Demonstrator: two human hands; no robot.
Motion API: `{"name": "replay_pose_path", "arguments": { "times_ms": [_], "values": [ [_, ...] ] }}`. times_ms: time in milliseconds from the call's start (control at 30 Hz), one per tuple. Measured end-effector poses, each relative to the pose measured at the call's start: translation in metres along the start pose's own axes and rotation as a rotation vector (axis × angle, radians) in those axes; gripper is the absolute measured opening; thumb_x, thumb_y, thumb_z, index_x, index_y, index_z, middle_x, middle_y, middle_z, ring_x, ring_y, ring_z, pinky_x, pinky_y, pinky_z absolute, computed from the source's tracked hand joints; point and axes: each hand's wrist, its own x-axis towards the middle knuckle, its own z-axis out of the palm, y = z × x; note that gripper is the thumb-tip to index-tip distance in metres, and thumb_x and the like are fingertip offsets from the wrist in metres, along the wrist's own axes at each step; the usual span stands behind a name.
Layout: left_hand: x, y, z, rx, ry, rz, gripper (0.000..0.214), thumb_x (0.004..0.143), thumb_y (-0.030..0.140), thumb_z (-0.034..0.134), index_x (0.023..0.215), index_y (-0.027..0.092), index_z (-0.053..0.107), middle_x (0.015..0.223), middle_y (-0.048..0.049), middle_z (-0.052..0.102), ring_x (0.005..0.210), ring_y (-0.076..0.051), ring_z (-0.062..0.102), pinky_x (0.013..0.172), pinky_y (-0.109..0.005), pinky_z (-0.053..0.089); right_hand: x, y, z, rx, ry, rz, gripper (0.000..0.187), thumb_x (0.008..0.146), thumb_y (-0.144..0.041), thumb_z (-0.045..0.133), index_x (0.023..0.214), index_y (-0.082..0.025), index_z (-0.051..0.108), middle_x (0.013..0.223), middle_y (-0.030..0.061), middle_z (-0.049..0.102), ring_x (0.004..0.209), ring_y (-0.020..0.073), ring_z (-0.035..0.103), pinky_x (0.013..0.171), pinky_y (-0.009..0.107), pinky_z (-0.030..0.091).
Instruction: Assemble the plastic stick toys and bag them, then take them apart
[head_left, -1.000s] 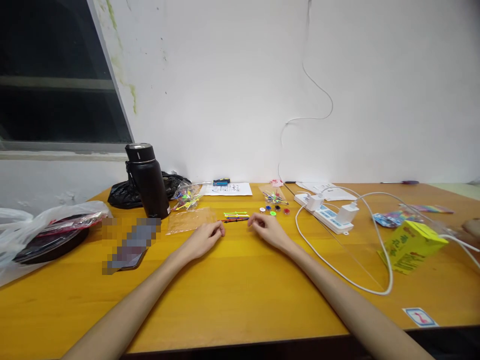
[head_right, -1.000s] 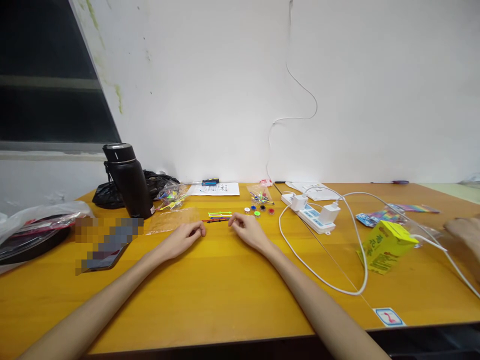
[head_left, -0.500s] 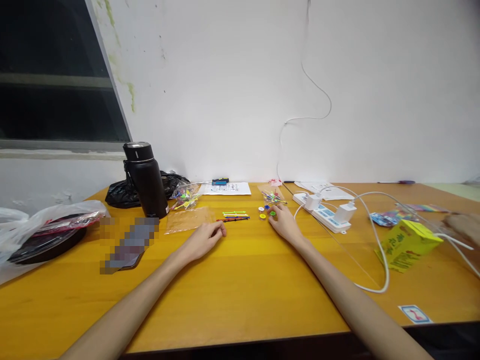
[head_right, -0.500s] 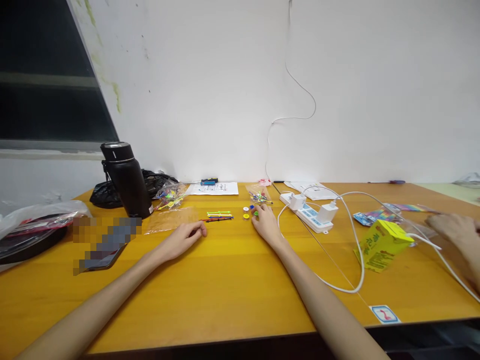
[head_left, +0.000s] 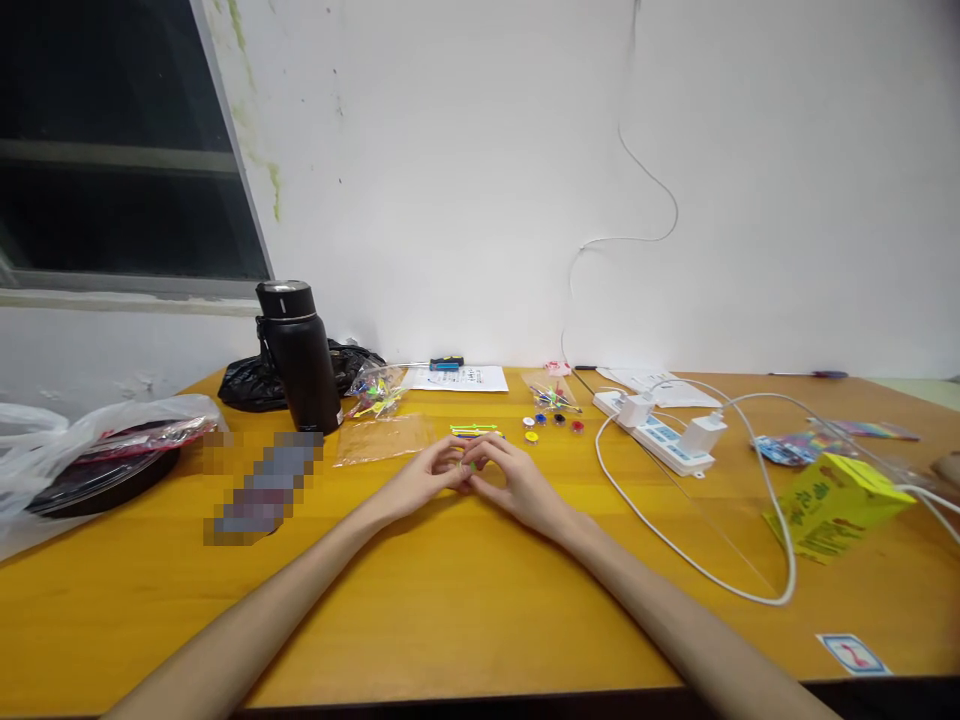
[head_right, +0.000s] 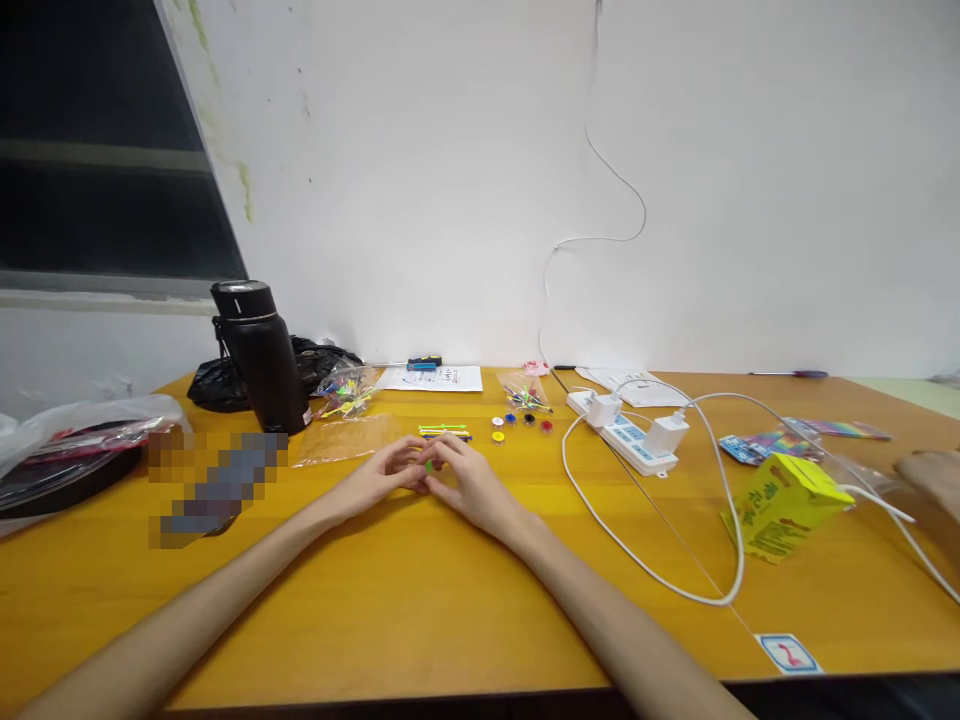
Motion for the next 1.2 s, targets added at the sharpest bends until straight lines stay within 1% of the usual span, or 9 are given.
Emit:
{"name": "replay_pose_path", "arguments": {
  "times_ms": [67, 167, 267, 333, 500, 600, 733, 867, 1200],
  "values": [
    [0.001, 0.000, 0.000, 0.030, 0.036, 0.026, 0.041, 0.086, 0.043, 0.071, 0.119, 0.021, 0.060, 0.125, -0.0107, 0.061, 0.102, -0.021, 0.065, 0.091, -0.037, 0.053, 0.000, -0.005, 0.005, 0.001, -0.016, -0.021, 0.012, 0.093, -0.021, 0.061, 0.105, -0.023, 0.062, 0.113, 0.0061, 0.063, 0.101, 0.0179, 0.063, 0.092, 0.032, 0.051],
    [0.002, 0.000, -0.001, 0.051, 0.061, 0.028, 0.039, 0.087, 0.045, 0.070, 0.114, 0.019, 0.062, 0.117, -0.0101, 0.064, 0.091, -0.018, 0.066, 0.088, -0.036, 0.054, 0.000, -0.002, -0.002, -0.050, -0.027, -0.012, 0.025, 0.094, -0.021, 0.060, 0.119, -0.025, 0.061, 0.123, 0.0068, 0.062, 0.113, 0.0191, 0.060, 0.100, 0.035, 0.049],
    [0.003, -0.002, -0.001, 0.120, 0.052, 0.026, 0.035, 0.089, 0.046, 0.067, 0.109, 0.017, 0.062, 0.103, -0.0092, 0.068, 0.086, -0.017, 0.066, 0.085, -0.034, 0.052, 0.000, 0.011, -0.012, -0.237, 0.029, 0.088, 0.029, 0.099, -0.023, 0.051, 0.127, -0.025, 0.058, 0.128, 0.0083, 0.061, 0.123, 0.0215, 0.055, 0.107, 0.040, 0.044],
    [0.002, -0.003, 0.000, 0.174, 0.047, 0.029, 0.034, 0.090, 0.045, 0.065, 0.107, 0.016, 0.062, 0.102, -0.0097, 0.069, 0.087, -0.017, 0.066, 0.085, -0.033, 0.052, 0.000, 0.023, -0.016, -0.384, 0.049, 0.161, 0.032, 0.100, -0.027, 0.048, 0.130, -0.023, 0.057, 0.130, 0.0096, 0.062, 0.125, 0.0238, 0.053, 0.110, 0.043, 0.041],
    [0.002, -0.003, 0.000, 0.232, 0.049, 0.014, 0.033, 0.092, 0.044, 0.063, 0.108, 0.016, 0.062, 0.105, -0.0112, 0.070, 0.089, -0.018, 0.066, 0.086, -0.034, 0.051, 0.000, 0.046, -0.015, -0.583, -0.054, 0.218, 0.039, 0.102, -0.030, 0.043, 0.137, -0.018, 0.054, 0.136, 0.0109, 0.061, 0.133, 0.0260, 0.045, 0.114, 0.045, 0.035],
    [0.002, -0.001, 0.000, 0.253, 0.052, 0.013, 0.033, 0.092, 0.046, 0.062, 0.107, 0.016, 0.062, 0.103, -0.0108, 0.070, 0.088, -0.018, 0.066, 0.085, -0.033, 0.051, 0.000, 0.049, -0.014, -0.625, -0.088, 0.207, 0.036, 0.102, -0.030, 0.043, 0.135, -0.019, 0.056, 0.133, 0.0096, 0.064, 0.131, 0.0255, 0.046, 0.113, 0.044, 0.034],
    [0.001, 0.002, 0.002, 0.290, 0.063, -0.003, 0.034, 0.092, 0.047, 0.062, 0.106, 0.017, 0.062, 0.103, -0.0104, 0.070, 0.088, -0.018, 0.066, 0.086, -0.033, 0.050, 0.000, 0.049, -0.016, -0.677, -0.076, 0.210, 0.033, 0.104, -0.030, 0.040, 0.126, -0.020, 0.062, 0.120, 0.0094, 0.068, 0.118, 0.0252, 0.052, 0.107, 0.042, 0.036],
    [0.000, 0.004, 0.003, 0.301, 0.059, -0.005, 0.032, 0.093, 0.046, 0.060, 0.106, 0.017, 0.062, 0.104, -0.0102, 0.069, 0.088, -0.018, 0.066, 0.086, -0.033, 0.050, -0.002, 0.053, -0.021, -0.760, -0.055, 0.258, 0.034, 0.104, -0.026, 0.037, 0.120, -0.018, 0.066, 0.115, 0.0115, 0.066, 0.111, 0.0259, 0.053, 0.100, 0.040, 0.039],
    [-0.001, 0.003, 0.003, 0.323, 0.059, -0.007, 0.033, 0.093, 0.048, 0.059, 0.106, 0.018, 0.062, 0.104, -0.0098, 0.070, 0.088, -0.019, 0.066, 0.085, -0.033, 0.050, -0.006, 0.062, -0.031, -0.856, -0.025, 0.296, 0.017, 0.096, -0.018, 0.053, 0.101, -0.018, 0.069, 0.105, 0.0117, 0.066, 0.108, 0.0283, 0.053, 0.091, 0.040, 0.039]
  ]
}}
